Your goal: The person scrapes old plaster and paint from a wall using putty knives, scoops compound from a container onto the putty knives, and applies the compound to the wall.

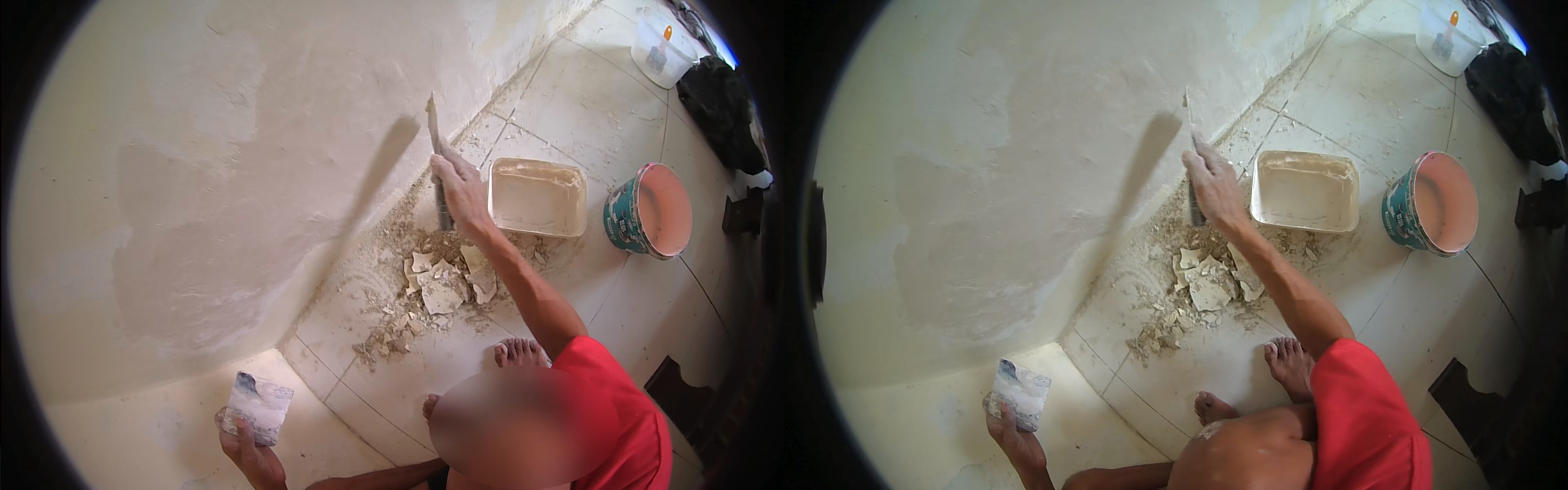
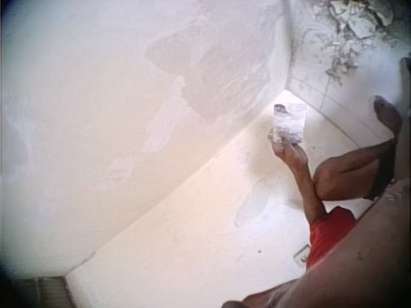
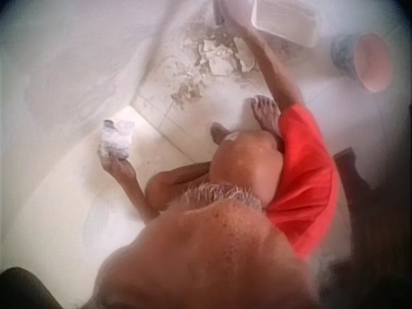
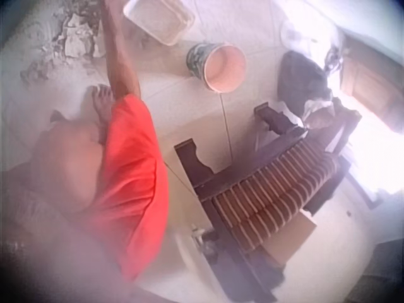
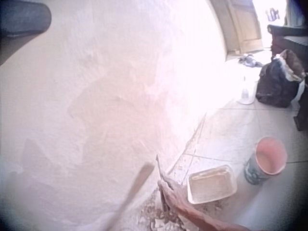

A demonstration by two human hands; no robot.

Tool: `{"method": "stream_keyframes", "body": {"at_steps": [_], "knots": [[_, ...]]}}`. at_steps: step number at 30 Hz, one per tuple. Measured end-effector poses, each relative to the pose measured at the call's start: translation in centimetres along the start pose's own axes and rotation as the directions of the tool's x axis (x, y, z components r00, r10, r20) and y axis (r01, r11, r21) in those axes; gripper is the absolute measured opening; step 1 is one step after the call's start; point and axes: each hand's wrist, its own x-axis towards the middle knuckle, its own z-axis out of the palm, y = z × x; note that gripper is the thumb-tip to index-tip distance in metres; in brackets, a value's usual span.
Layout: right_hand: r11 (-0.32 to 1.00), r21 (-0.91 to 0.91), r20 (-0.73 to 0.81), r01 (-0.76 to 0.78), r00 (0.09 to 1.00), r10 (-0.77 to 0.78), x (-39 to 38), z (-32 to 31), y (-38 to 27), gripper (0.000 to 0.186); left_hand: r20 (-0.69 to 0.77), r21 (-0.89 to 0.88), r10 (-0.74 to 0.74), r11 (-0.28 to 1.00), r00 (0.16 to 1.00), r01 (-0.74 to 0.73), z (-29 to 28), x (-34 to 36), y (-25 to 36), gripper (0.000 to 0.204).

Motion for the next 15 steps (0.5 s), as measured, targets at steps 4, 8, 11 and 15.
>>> {"method": "stream_keyframes", "body": {"at_steps": [4,8,11,15], "knots": [[0.998,0.058,0.150,-0.034,0.988,0.025,-0.7,6.1,-1.1,0.065,-0.003,0.036,0.011,0.999,1.000,-0.011,0.5,0.0,0.1,0.035],[0.979,-0.104,0.136,0.178,0.977,-0.163,-2.6,11.2,1.9,0.074,0.003,0.027,0.014,1.000,1.000,-0.014,1.1,0.0,0.7,0.035],[0.966,-0.087,0.307,0.243,0.929,-0.206,-6.3,10.3,3.3,0.068,-0.001,0.035,0.010,0.999,1.000,-0.010,0.9,0.1,0.6,0.034],[0.981,0.104,0.227,-0.162,0.964,0.135,-4.1,3.7,-1.4,0.066,-0.004,0.031,0.013,0.999,1.000,-0.012,1.0,0.0,0.4,0.034]]}}
